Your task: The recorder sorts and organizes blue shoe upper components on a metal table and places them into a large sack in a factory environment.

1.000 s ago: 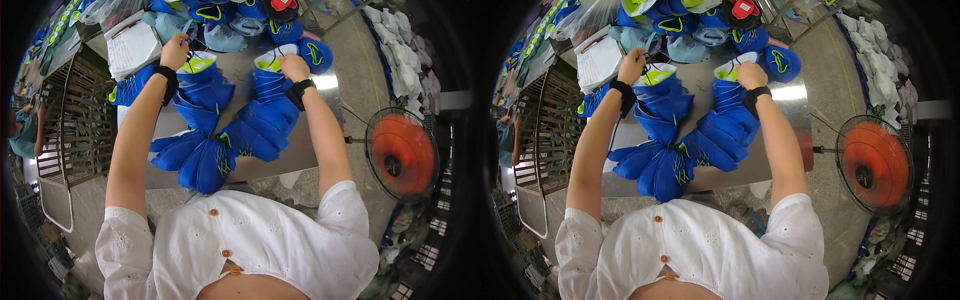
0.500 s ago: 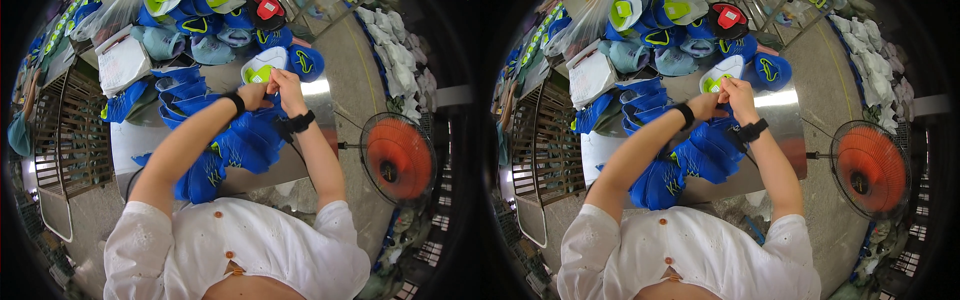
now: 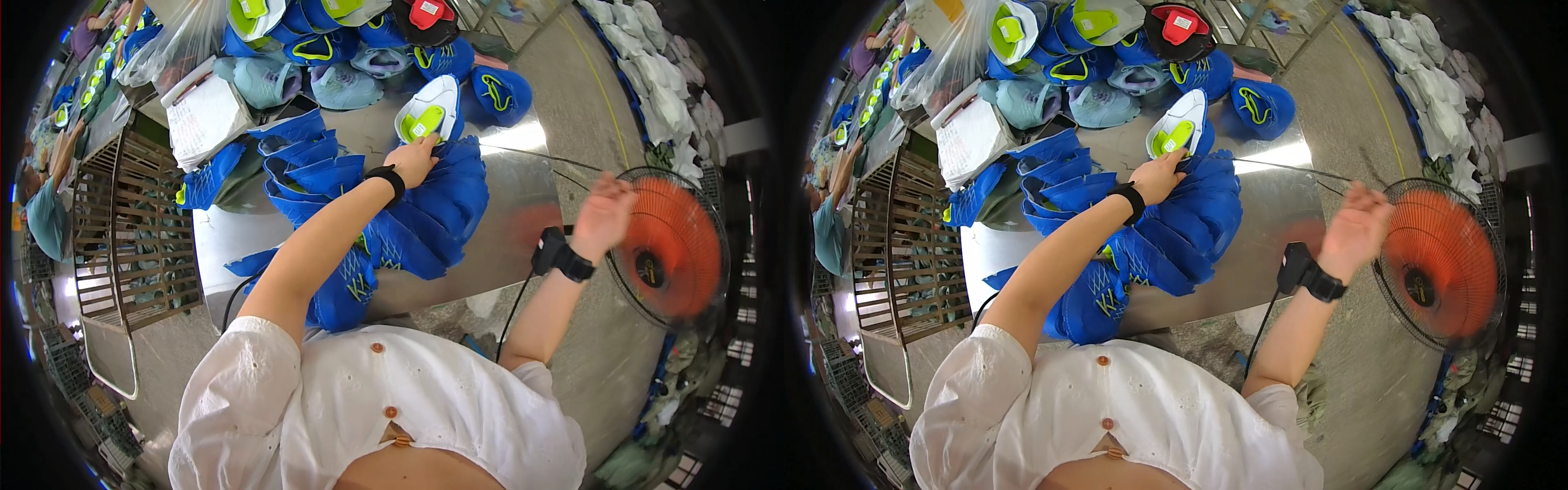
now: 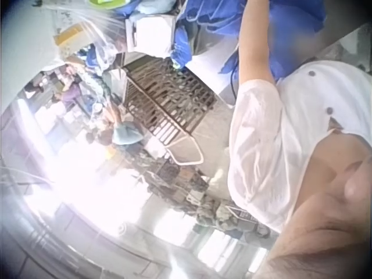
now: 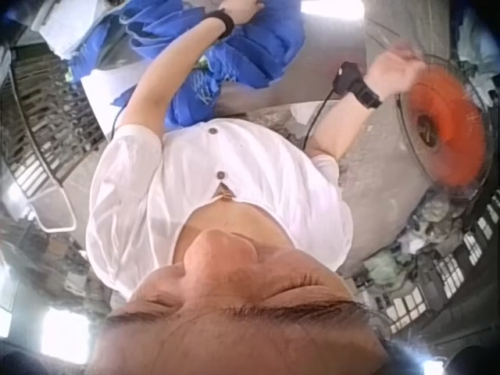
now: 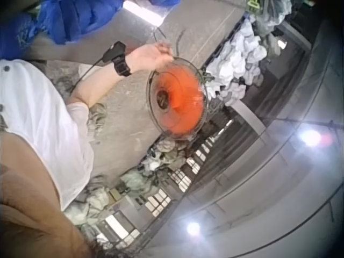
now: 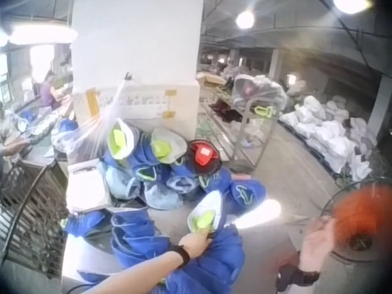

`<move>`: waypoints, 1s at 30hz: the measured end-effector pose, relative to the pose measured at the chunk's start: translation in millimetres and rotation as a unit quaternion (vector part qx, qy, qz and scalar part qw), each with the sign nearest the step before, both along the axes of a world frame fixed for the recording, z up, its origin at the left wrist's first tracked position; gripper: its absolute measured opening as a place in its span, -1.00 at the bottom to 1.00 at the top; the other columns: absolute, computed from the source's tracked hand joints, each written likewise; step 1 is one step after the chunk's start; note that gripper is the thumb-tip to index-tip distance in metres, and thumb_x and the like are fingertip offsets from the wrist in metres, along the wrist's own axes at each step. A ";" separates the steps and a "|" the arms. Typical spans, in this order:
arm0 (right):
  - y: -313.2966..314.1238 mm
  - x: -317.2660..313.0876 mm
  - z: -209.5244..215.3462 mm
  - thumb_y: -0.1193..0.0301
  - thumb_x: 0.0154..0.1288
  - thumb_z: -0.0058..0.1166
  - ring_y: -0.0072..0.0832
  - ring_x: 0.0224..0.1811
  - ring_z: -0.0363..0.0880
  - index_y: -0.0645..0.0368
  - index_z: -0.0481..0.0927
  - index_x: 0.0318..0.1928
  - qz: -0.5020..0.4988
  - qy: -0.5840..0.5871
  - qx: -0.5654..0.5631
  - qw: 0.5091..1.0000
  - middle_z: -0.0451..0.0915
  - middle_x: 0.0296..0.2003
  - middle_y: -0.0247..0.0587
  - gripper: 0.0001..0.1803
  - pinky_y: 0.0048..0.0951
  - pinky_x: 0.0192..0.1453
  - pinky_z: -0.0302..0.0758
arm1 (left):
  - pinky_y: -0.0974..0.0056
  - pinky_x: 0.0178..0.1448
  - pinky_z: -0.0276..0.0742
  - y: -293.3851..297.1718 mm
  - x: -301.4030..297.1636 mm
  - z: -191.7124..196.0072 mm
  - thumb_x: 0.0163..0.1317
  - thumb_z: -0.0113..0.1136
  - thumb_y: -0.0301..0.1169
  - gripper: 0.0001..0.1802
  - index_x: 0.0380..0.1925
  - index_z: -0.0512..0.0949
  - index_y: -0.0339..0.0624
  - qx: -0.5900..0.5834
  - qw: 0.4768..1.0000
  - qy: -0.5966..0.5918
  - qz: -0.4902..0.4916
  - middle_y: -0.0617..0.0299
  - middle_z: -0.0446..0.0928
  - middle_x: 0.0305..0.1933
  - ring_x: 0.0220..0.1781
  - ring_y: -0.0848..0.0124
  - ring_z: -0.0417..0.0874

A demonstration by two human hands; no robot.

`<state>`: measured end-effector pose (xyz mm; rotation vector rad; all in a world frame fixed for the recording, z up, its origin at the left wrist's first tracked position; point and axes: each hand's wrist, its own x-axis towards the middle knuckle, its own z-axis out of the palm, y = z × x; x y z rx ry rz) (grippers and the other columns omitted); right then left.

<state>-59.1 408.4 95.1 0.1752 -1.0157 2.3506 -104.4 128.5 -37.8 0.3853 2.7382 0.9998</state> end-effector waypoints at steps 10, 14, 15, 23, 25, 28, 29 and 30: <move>-131.0 124.1 -118.9 0.51 0.23 -0.20 -0.54 -0.56 0.52 0.24 0.30 0.07 0.263 -0.276 0.311 0.871 0.50 -0.26 -0.17 -0.63 -0.61 -0.51 0.41 | 0.09 -0.19 0.48 -76.7 214.2 71.0 0.02 0.12 -0.16 -0.50 -0.02 0.37 -0.04 -0.074 0.956 -0.062 -0.275 0.11 0.42 -0.06 -0.21 0.10 0.55; -218.2 129.7 -111.7 0.54 0.13 -0.21 -0.37 -0.53 0.55 0.26 0.35 0.01 0.431 -0.202 0.570 0.669 0.53 -0.22 -0.10 -0.62 -0.45 -0.41 0.48 | 0.23 -0.49 0.50 -105.3 294.2 36.5 0.03 0.11 -0.23 -0.66 -0.16 0.45 -0.03 -0.206 0.959 -0.025 -0.191 0.24 0.28 0.14 -0.51 0.26 0.59; -227.4 130.9 -125.4 0.54 0.13 -0.21 -0.37 -0.53 0.55 0.26 0.35 0.01 0.433 -0.198 0.576 0.665 0.53 -0.22 -0.10 -0.62 -0.45 -0.41 0.48 | 0.23 -0.49 0.50 -113.4 304.8 34.9 0.03 0.11 -0.23 -0.66 -0.16 0.45 -0.03 -0.203 0.962 -0.022 -0.184 0.24 0.28 0.14 -0.51 0.26 0.59; -222.7 156.9 -150.8 0.27 0.02 -0.01 -0.18 -0.01 0.34 0.14 0.61 -0.45 0.313 0.138 0.889 0.304 0.40 -0.09 -0.17 -0.77 -0.18 0.01 0.31 | 0.27 -0.49 0.51 -194.5 362.6 9.8 -0.04 0.09 -0.39 -0.82 -0.37 0.49 -0.12 -0.257 0.959 0.118 0.027 0.25 0.18 0.25 -0.55 0.34 0.57; -202.6 165.3 -153.2 0.18 -0.03 0.06 -0.17 0.22 0.06 0.00 0.67 -0.47 0.233 0.279 0.916 0.170 0.27 0.12 -0.26 -0.77 -0.12 0.22 0.05 | 0.27 -0.47 0.51 -210.3 369.3 6.7 -0.02 0.09 -0.39 -0.78 -0.32 0.42 -0.13 -0.245 0.961 0.121 0.049 0.29 0.16 0.26 -0.52 0.35 0.57; -186.2 169.8 -148.5 0.22 0.00 0.05 -0.14 0.24 0.08 0.00 0.65 -0.32 0.251 0.230 0.934 0.108 0.17 0.21 -0.17 -0.75 -0.09 0.20 0.11 | 0.27 -0.47 0.50 -228.0 371.5 -10.2 -0.01 0.09 -0.37 -0.77 -0.30 0.40 -0.11 -0.216 0.961 0.132 0.110 0.30 0.17 0.26 -0.49 0.36 0.57; -190.3 169.0 -145.7 0.22 0.00 0.05 -0.14 0.24 0.08 0.00 0.65 -0.32 0.249 0.232 0.935 0.103 0.17 0.21 -0.17 -0.75 -0.09 0.20 0.11 | 0.26 -0.41 0.52 -234.8 373.9 -16.4 -0.06 0.17 -0.34 -0.65 -0.21 0.38 -0.08 -0.188 0.967 0.131 0.113 0.25 0.11 0.29 -0.41 0.31 0.59; -198.7 170.0 -136.8 0.26 -0.01 0.07 -0.12 0.22 0.11 0.00 0.56 -0.17 0.327 0.115 0.926 0.149 0.15 0.21 -0.14 -0.67 -0.10 0.16 0.17 | 0.26 -0.41 0.52 -238.2 375.4 -18.2 -0.06 0.17 -0.34 -0.65 -0.21 0.38 -0.08 -0.185 0.967 0.134 0.114 0.25 0.11 0.29 -0.41 0.31 0.59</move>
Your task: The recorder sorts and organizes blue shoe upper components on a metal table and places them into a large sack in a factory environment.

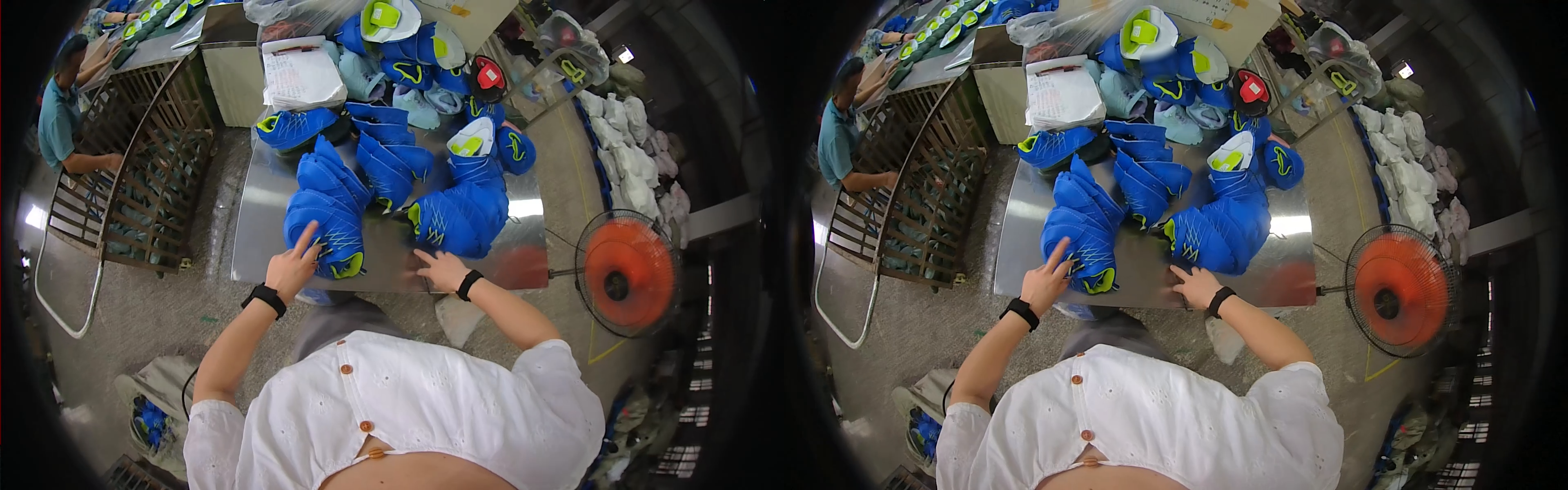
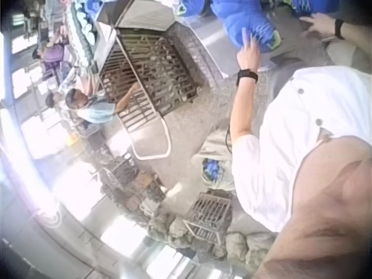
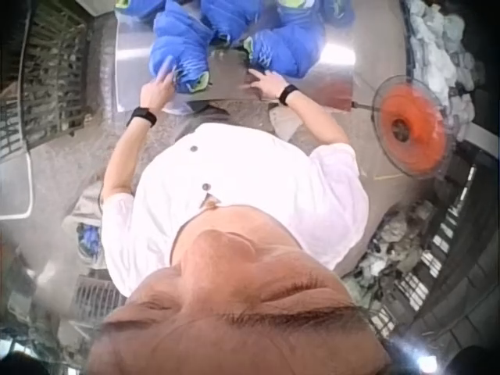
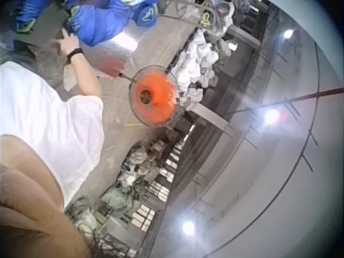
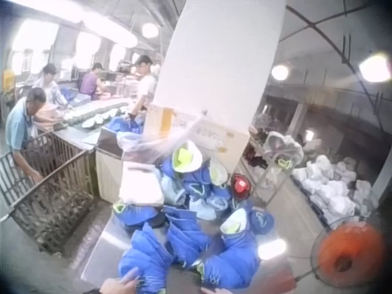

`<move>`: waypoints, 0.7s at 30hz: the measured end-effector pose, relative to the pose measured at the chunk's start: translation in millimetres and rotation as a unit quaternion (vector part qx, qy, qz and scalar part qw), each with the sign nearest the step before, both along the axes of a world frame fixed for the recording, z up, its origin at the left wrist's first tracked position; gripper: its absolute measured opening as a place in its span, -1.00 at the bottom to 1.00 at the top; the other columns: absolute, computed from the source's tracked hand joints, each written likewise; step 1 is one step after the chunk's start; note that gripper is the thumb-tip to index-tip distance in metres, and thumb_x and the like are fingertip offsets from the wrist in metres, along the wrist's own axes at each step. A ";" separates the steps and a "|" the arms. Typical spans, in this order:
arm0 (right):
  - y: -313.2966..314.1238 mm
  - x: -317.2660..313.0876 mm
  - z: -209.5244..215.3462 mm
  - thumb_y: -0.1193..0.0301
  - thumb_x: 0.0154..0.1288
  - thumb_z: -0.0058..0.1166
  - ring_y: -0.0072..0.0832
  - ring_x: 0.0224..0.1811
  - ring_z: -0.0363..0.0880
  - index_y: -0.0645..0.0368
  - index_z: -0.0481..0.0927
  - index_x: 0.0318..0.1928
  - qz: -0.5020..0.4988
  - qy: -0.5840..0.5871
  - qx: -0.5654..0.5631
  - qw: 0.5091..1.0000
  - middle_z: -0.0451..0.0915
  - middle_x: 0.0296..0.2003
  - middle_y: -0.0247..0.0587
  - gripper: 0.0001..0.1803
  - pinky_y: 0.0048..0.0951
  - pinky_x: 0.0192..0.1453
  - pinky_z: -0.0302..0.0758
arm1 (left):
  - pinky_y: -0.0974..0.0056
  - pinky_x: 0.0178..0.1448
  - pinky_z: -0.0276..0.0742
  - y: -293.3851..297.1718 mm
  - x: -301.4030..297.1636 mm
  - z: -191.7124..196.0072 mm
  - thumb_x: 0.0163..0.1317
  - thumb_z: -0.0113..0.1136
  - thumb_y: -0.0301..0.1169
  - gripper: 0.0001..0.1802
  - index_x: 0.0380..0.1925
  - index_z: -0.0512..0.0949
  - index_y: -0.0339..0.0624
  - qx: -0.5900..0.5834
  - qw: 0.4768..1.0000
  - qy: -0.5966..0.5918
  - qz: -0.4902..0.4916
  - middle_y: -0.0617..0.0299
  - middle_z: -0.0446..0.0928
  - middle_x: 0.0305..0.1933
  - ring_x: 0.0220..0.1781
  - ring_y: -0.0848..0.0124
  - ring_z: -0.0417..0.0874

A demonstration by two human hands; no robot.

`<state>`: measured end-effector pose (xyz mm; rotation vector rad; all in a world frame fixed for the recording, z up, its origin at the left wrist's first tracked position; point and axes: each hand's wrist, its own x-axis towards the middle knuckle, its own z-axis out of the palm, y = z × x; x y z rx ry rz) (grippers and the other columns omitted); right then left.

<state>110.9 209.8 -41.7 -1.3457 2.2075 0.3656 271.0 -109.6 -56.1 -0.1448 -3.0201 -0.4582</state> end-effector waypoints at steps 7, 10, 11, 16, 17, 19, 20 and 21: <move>-112.8 -85.3 67.0 0.17 -0.21 0.29 0.00 0.26 0.00 0.01 0.03 0.26 -0.092 0.063 -0.339 0.934 -0.05 0.26 0.00 0.00 -0.12 0.23 0.13 | 0.16 0.22 0.23 -17.4 -8.2 -41.3 -0.36 0.47 -0.28 0.25 0.25 -0.22 -0.26 0.380 0.884 0.043 0.270 -0.16 -0.01 0.29 0.23 0.02 0.24; -161.4 -161.4 66.6 0.00 -0.32 0.33 0.06 0.33 -0.23 -0.04 -0.23 0.31 -0.134 0.118 -0.312 0.933 -0.24 0.31 -0.05 0.25 0.16 0.22 0.00 | 0.21 0.28 0.11 -21.5 -23.8 -39.2 -0.35 0.48 -0.29 0.24 0.26 -0.20 -0.25 0.509 0.834 -0.062 0.202 -0.17 0.09 0.25 0.28 0.10 0.17; -175.3 -179.6 66.7 -0.05 -0.32 0.31 0.07 0.33 -0.25 -0.05 -0.26 0.32 -0.158 0.098 -0.278 0.942 -0.23 0.31 -0.05 0.26 0.25 0.18 -0.03 | 0.22 0.27 0.15 -24.4 -27.8 -41.4 -0.34 0.48 -0.29 0.22 0.26 -0.18 -0.24 0.447 0.873 -0.044 0.191 -0.16 0.20 0.19 0.25 0.12 0.22; -187.2 -189.1 50.7 -0.21 -0.39 0.25 0.09 0.32 -0.23 -0.07 -0.26 0.31 -0.145 0.011 -0.070 0.987 -0.07 0.28 -0.07 0.31 0.40 0.10 -0.04 | 0.23 0.26 0.16 -35.9 -41.1 -30.5 -0.31 0.47 -0.28 0.19 0.26 -0.16 -0.21 0.488 0.845 -0.089 0.200 -0.15 0.23 0.17 0.23 0.12 0.26; -180.8 -171.4 50.3 -0.20 -0.42 0.26 0.15 0.29 -0.21 -0.03 -0.25 0.31 -0.109 0.023 -0.077 0.991 0.00 0.24 -0.02 0.32 0.47 0.04 -0.03 | 0.24 0.26 0.16 -36.9 -42.0 -32.2 -0.29 0.46 -0.27 0.19 0.26 -0.16 -0.20 0.504 0.834 -0.089 0.204 -0.15 0.24 0.16 0.22 0.12 0.27; -170.1 -136.3 48.3 -0.04 -0.37 0.31 0.18 0.27 -0.16 -0.03 -0.21 0.31 -0.096 0.082 -0.109 0.986 0.07 0.17 -0.01 0.26 0.48 -0.02 0.03 | 0.24 0.25 0.16 -37.1 -47.3 -37.3 -0.28 0.45 -0.26 0.18 0.26 -0.16 -0.20 0.519 0.825 -0.094 0.201 -0.15 0.24 0.17 0.22 0.13 0.27; -167.6 -126.0 43.3 0.03 -0.34 0.32 0.14 0.26 -0.11 -0.02 -0.18 0.30 -0.098 0.119 -0.122 0.981 0.09 0.15 -0.02 0.22 0.44 -0.03 0.09 | 0.25 0.25 0.17 -37.0 -48.9 -39.3 -0.27 0.45 -0.25 0.17 0.26 -0.17 -0.20 0.532 0.818 -0.099 0.196 -0.15 0.23 0.17 0.23 0.15 0.26; -167.0 -126.2 38.2 0.03 -0.34 0.32 0.14 0.26 -0.11 -0.02 -0.18 0.30 -0.101 0.118 -0.121 0.980 0.09 0.15 -0.02 0.22 0.44 -0.03 0.09 | 0.25 0.25 0.17 -37.6 -50.5 -38.7 -0.27 0.45 -0.25 0.17 0.26 -0.17 -0.20 0.531 0.818 -0.102 0.194 -0.15 0.23 0.17 0.23 0.15 0.26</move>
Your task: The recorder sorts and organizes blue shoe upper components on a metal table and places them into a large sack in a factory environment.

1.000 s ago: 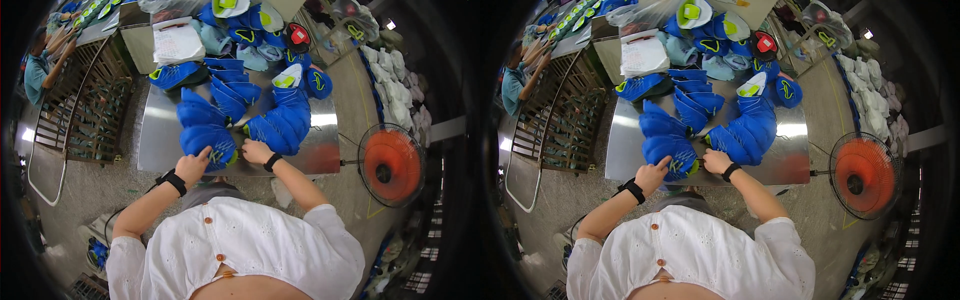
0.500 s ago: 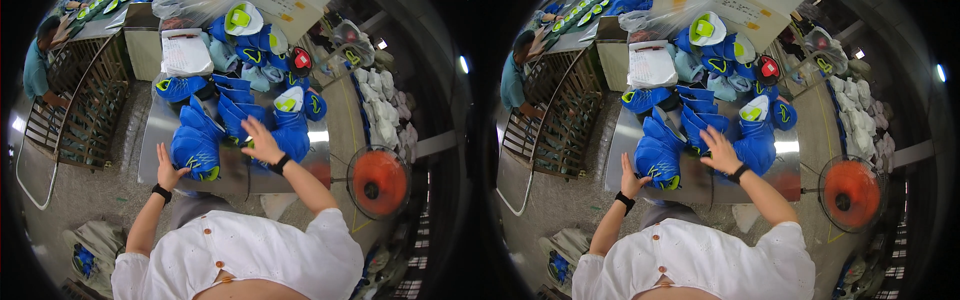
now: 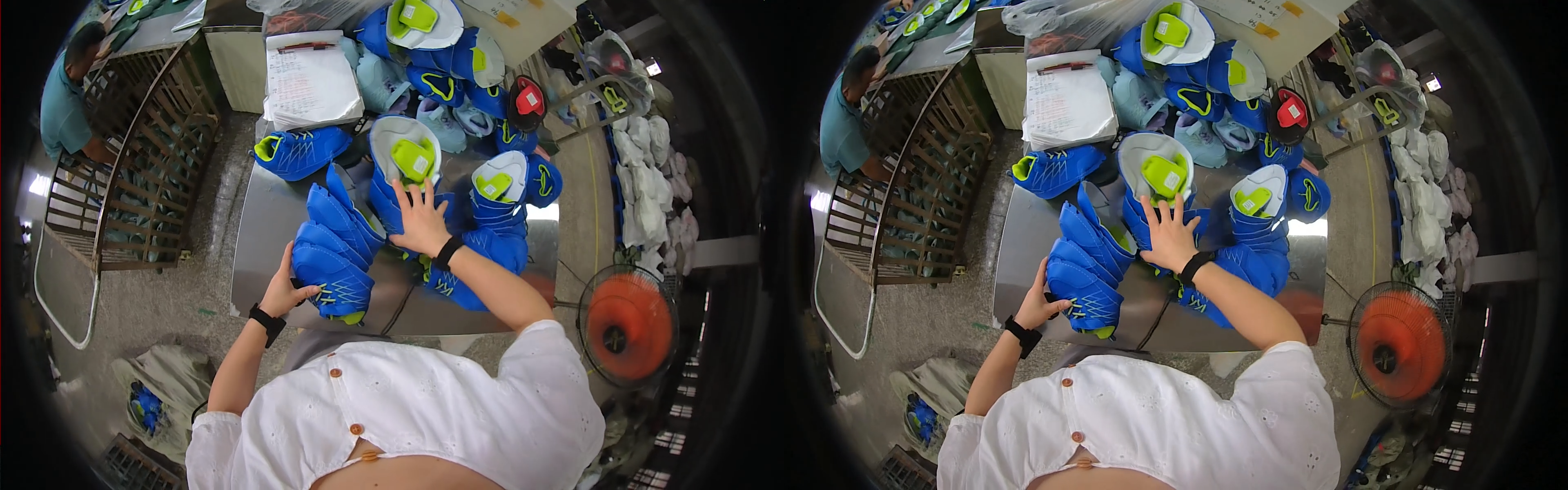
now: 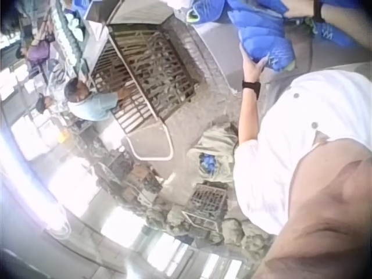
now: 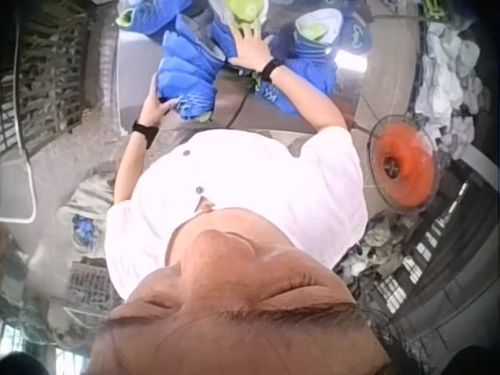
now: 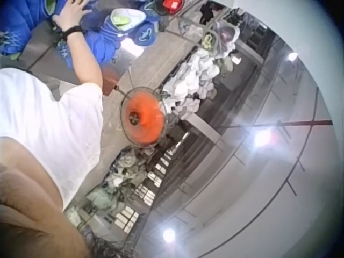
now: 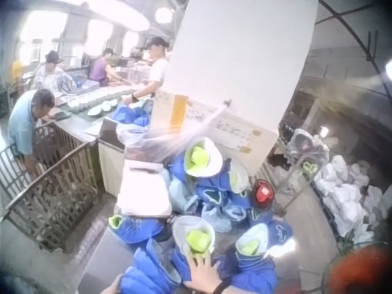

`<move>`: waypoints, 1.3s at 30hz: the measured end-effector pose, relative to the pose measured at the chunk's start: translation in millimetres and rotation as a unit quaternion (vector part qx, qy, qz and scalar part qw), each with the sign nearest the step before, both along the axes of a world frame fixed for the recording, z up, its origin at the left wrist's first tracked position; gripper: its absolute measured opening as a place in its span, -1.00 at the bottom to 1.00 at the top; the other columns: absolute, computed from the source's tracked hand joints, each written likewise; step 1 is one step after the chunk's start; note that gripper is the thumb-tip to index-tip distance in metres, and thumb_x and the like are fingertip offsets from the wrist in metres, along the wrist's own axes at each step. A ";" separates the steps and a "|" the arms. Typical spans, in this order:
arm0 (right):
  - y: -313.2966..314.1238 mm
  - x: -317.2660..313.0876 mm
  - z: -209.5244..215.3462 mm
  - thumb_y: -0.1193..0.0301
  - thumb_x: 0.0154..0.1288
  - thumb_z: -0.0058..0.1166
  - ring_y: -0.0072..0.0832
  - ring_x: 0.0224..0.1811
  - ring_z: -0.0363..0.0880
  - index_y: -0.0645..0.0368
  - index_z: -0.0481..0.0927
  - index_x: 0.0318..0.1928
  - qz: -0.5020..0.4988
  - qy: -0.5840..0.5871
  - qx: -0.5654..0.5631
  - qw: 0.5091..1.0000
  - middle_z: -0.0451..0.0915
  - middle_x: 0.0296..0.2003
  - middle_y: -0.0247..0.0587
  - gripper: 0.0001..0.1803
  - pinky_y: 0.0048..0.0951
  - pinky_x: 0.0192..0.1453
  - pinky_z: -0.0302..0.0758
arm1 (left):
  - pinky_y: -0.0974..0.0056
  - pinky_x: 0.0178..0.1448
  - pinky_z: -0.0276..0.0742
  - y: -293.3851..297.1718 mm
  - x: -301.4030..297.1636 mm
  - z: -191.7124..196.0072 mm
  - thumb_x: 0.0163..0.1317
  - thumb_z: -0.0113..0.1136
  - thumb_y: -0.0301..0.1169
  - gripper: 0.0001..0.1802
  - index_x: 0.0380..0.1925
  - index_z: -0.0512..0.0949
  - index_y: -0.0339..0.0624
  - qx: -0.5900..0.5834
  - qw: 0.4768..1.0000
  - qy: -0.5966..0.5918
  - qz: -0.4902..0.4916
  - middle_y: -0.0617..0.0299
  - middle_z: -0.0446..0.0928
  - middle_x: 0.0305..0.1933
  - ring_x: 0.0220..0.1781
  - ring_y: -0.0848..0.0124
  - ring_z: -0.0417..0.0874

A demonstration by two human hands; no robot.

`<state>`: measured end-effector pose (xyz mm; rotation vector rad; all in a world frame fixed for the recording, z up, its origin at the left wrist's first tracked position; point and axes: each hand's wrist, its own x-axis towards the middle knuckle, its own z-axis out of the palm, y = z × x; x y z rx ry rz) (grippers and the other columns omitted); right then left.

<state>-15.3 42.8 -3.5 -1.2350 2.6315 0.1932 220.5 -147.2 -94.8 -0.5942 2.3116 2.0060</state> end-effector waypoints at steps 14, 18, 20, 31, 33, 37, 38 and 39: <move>33.1 -64.7 -6.0 0.36 -0.25 0.18 -0.03 -0.18 0.45 0.28 0.38 -0.10 -0.153 -0.040 -0.284 0.946 0.50 -0.31 0.10 -0.42 -0.19 -0.11 0.39 | 0.27 0.08 0.38 -9.4 -10.9 8.8 -0.18 0.41 -0.27 0.00 0.19 -0.01 -0.35 0.124 0.991 -0.050 0.004 -0.08 0.31 0.08 0.07 0.24 0.40; 7.1 -42.6 24.9 0.39 -0.21 0.20 0.04 -0.18 0.41 0.29 0.38 -0.15 -0.143 0.072 -0.375 0.913 0.45 -0.23 0.09 -0.48 -0.13 -0.13 0.36 | 0.27 0.06 0.41 -11.4 -7.4 -0.7 -0.19 0.42 -0.30 -0.01 0.17 0.00 -0.41 0.160 0.987 -0.025 0.006 -0.11 0.32 0.05 0.05 0.24 0.42; -10.7 -26.3 19.7 0.39 -0.19 0.23 0.07 -0.21 0.39 0.29 0.37 -0.19 -0.103 0.127 -0.416 0.894 0.42 -0.23 0.08 -0.51 -0.09 -0.18 0.34 | 0.26 0.07 0.41 -12.8 -6.7 -3.5 -0.20 0.43 -0.30 -0.01 0.16 0.01 -0.42 0.167 0.985 -0.042 0.004 -0.12 0.31 0.05 0.05 0.24 0.42; -46.3 127.5 10.3 0.38 -0.16 0.24 -0.11 -0.27 0.54 0.38 0.40 -0.18 -0.285 -0.036 -0.461 0.840 0.54 -0.30 0.09 -0.49 -0.33 -0.15 0.43 | 0.25 0.15 0.30 -81.8 20.7 5.1 -0.40 0.52 -0.43 -0.11 -0.01 0.21 -0.29 0.257 0.962 0.052 -0.081 0.05 0.38 -0.02 0.06 0.31 0.38; -89.8 155.8 56.5 0.43 -0.14 0.23 -0.18 -0.26 0.54 0.39 0.41 -0.17 -0.251 -0.024 -0.517 0.818 0.54 -0.28 0.05 -0.52 -0.36 -0.13 0.42 | 0.25 0.16 0.26 -119.8 29.4 31.5 -0.45 0.54 -0.43 -0.10 -0.01 0.24 -0.26 0.224 0.963 0.103 -0.104 0.08 0.40 -0.03 0.08 0.30 0.36; -170.7 184.1 98.5 0.53 -0.11 0.20 -0.34 -0.23 0.51 0.39 0.43 -0.17 -0.161 -0.036 -0.602 0.781 0.55 -0.24 -0.05 -0.58 -0.41 -0.06 0.39 | 0.25 0.14 0.31 -199.7 64.7 84.2 -0.47 0.54 -0.42 -0.08 0.00 0.23 -0.23 0.134 0.970 0.191 -0.067 0.07 0.39 -0.02 0.06 0.31 0.37; -197.2 195.6 106.0 0.54 -0.14 0.22 -0.34 -0.22 0.51 0.39 0.42 -0.16 -0.150 -0.035 -0.612 0.776 0.55 -0.25 -0.07 -0.55 -0.43 -0.06 0.38 | 0.25 0.12 0.33 -219.2 78.1 89.8 -0.46 0.53 -0.45 -0.08 0.01 0.22 -0.21 0.152 0.969 0.190 -0.046 0.08 0.38 -0.01 0.06 0.31 0.38; -221.3 207.4 111.9 0.54 -0.14 0.24 -0.35 -0.18 0.49 0.38 0.41 -0.13 -0.130 -0.042 -0.609 0.781 0.53 -0.21 -0.08 -0.52 -0.42 -0.03 0.36 | 0.26 0.10 0.36 -237.9 96.5 95.2 -0.45 0.52 -0.47 -0.08 0.01 0.22 -0.19 0.169 0.967 0.190 -0.024 0.10 0.38 -0.01 0.05 0.32 0.39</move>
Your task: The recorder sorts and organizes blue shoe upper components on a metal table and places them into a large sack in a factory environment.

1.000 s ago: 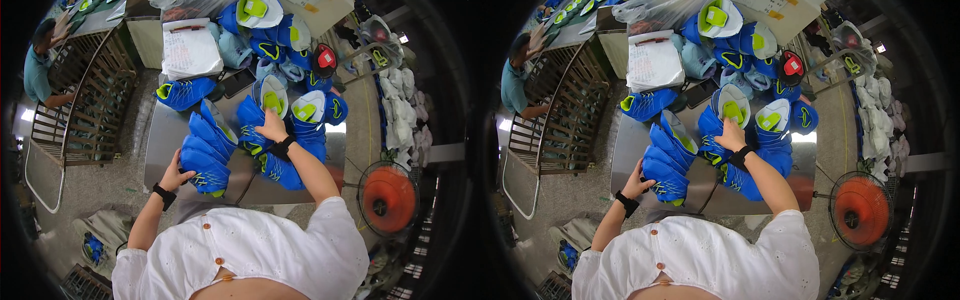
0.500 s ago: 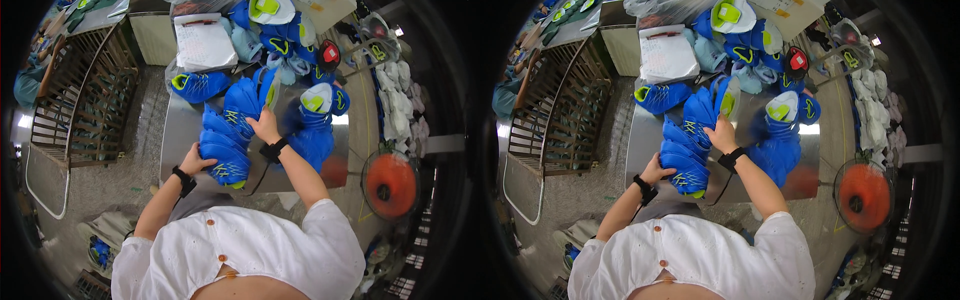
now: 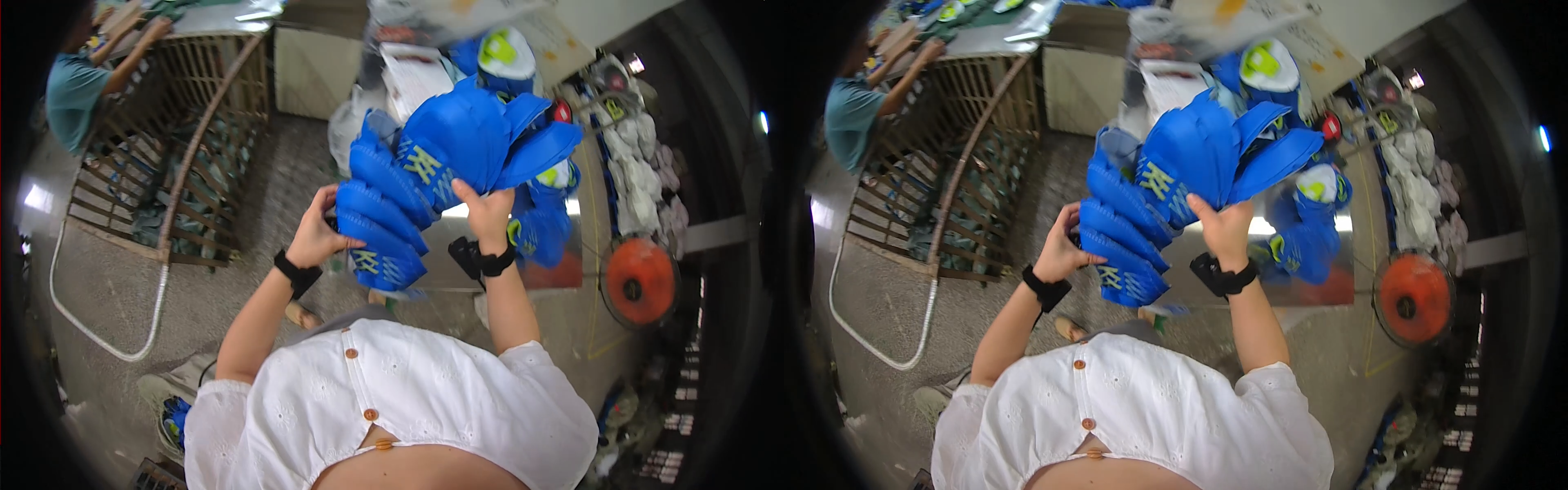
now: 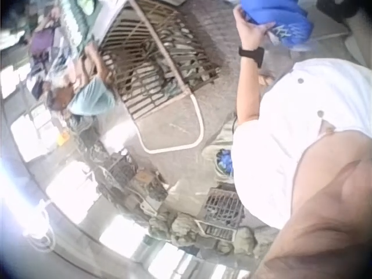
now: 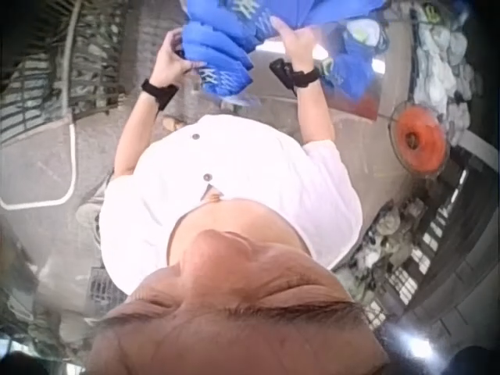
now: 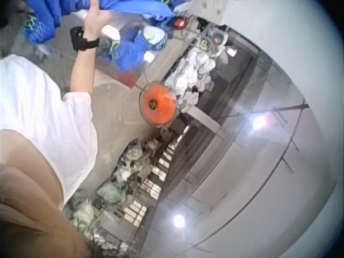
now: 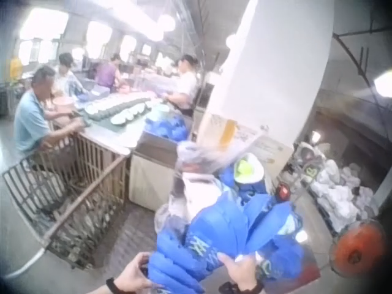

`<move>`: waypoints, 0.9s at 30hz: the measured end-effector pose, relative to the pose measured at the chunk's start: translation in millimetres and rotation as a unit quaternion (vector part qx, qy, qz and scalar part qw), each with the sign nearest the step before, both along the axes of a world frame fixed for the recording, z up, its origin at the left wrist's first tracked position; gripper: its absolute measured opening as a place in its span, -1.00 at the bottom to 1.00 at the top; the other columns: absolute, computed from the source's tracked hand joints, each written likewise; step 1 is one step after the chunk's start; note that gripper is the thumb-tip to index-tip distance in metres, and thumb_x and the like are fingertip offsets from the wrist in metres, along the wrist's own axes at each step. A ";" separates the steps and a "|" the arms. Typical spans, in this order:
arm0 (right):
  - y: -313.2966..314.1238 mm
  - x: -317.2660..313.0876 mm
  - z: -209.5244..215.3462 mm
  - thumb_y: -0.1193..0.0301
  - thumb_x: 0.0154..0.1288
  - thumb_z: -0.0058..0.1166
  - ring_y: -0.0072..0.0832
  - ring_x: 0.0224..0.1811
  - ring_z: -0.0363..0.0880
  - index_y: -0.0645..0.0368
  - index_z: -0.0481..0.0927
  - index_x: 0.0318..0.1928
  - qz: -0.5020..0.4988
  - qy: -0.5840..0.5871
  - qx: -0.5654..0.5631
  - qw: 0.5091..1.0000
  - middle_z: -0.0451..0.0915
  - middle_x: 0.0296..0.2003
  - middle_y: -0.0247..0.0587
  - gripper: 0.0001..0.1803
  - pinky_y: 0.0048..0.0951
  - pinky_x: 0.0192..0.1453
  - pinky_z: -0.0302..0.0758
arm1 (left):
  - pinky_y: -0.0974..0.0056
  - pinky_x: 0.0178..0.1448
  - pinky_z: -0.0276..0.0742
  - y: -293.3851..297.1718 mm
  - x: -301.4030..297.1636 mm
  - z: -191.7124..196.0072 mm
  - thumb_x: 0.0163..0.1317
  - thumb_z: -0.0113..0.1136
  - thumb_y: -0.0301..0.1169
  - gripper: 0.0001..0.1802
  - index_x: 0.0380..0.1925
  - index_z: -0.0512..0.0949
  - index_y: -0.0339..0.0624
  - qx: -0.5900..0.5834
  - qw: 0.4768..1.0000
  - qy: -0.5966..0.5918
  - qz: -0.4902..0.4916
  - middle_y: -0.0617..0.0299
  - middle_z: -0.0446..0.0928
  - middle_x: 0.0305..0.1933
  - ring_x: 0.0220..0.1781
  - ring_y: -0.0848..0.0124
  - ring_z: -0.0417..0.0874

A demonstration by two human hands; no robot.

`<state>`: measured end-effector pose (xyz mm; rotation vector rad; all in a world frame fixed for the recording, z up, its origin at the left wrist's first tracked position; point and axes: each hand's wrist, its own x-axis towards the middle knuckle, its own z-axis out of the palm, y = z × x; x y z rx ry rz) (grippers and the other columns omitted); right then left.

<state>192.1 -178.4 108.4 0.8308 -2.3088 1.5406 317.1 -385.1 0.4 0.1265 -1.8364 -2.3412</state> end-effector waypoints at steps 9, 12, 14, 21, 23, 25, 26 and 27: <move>-131.1 18.3 -27.3 0.55 -0.15 0.21 -0.33 -0.10 0.48 0.35 0.41 -0.06 0.185 -0.079 -0.025 0.979 0.53 -0.15 -0.08 -0.47 -0.38 0.03 0.34 | 0.28 0.09 0.38 -69.4 78.3 -30.3 -0.41 0.50 -0.52 -0.13 -0.02 0.20 -0.22 -0.050 0.989 -0.031 0.134 0.10 0.37 -0.03 0.05 0.33 0.38; -170.1 10.9 -39.7 0.51 -0.14 0.24 -0.32 -0.12 0.49 0.32 0.40 -0.05 0.189 -0.075 0.022 0.979 0.53 -0.16 -0.09 -0.46 -0.37 -0.01 0.35 | 0.27 0.11 0.36 -100.5 83.9 -32.1 -0.41 0.50 -0.52 -0.12 -0.01 0.19 -0.22 -0.075 0.982 -0.061 0.164 0.10 0.36 -0.03 0.05 0.32 0.39; -201.4 -0.8 -44.8 0.50 -0.13 0.24 -0.31 -0.13 0.50 0.31 0.42 -0.06 0.191 -0.078 -0.012 0.978 0.54 -0.17 -0.08 -0.48 -0.37 -0.02 0.36 | 0.27 0.10 0.35 -131.2 70.3 -34.0 -0.44 0.52 -0.50 -0.10 -0.02 0.19 -0.21 -0.081 0.981 -0.074 0.161 0.10 0.37 -0.03 0.04 0.32 0.39; -289.7 -83.2 -52.1 0.44 -0.07 0.23 -0.20 -0.15 0.51 0.26 0.50 -0.16 0.180 0.006 -0.090 0.980 0.55 -0.21 -0.08 -0.61 -0.33 -0.04 0.36 | 0.34 -0.08 0.41 -216.0 -34.7 -49.8 -0.35 0.42 -0.50 -0.26 -0.09 0.23 -0.22 -0.198 0.937 -0.067 0.280 0.16 0.48 -0.23 -0.19 0.37 0.52; -303.2 -115.9 -51.7 0.39 -0.04 0.23 -0.16 -0.14 0.50 0.25 0.50 -0.13 0.183 0.067 -0.066 0.979 0.54 -0.19 -0.08 -0.59 -0.26 -0.04 0.36 | 0.35 -0.08 0.42 -236.4 -78.4 -49.1 -0.33 0.42 -0.50 -0.28 -0.11 0.23 -0.22 -0.175 0.948 -0.038 0.263 0.16 0.48 -0.24 -0.18 0.38 0.52; -317.0 -147.8 -46.4 0.39 -0.02 0.22 -0.16 -0.14 0.50 0.26 0.50 -0.13 0.162 0.104 -0.066 0.979 0.53 -0.18 -0.07 -0.60 -0.25 -0.04 0.36 | 0.37 -0.09 0.42 -257.4 -124.8 -28.5 -0.25 0.39 -0.48 -0.34 -0.13 0.22 -0.22 -0.068 0.969 0.034 0.236 0.16 0.47 -0.24 -0.18 0.43 0.52; -324.3 -164.4 -43.1 0.40 -0.01 0.21 -0.16 -0.14 0.50 0.27 0.49 -0.13 0.149 0.134 -0.056 0.978 0.53 -0.17 -0.06 -0.61 -0.25 -0.04 0.36 | 0.36 -0.10 0.43 -273.2 -146.1 -39.7 -0.21 0.38 -0.49 -0.35 -0.11 0.21 -0.22 -0.127 0.963 0.048 0.234 0.15 0.46 -0.21 -0.18 0.43 0.52; -328.3 -180.4 -43.1 0.43 0.01 0.20 -0.18 -0.16 0.51 0.28 0.49 -0.13 0.150 0.148 -0.057 0.976 0.52 -0.17 -0.05 -0.63 -0.28 -0.08 0.39 | 0.36 -0.10 0.43 -282.1 -169.1 -35.9 -0.21 0.37 -0.50 -0.35 -0.11 0.21 -0.23 -0.106 0.963 0.069 0.237 0.14 0.46 -0.20 -0.18 0.42 0.52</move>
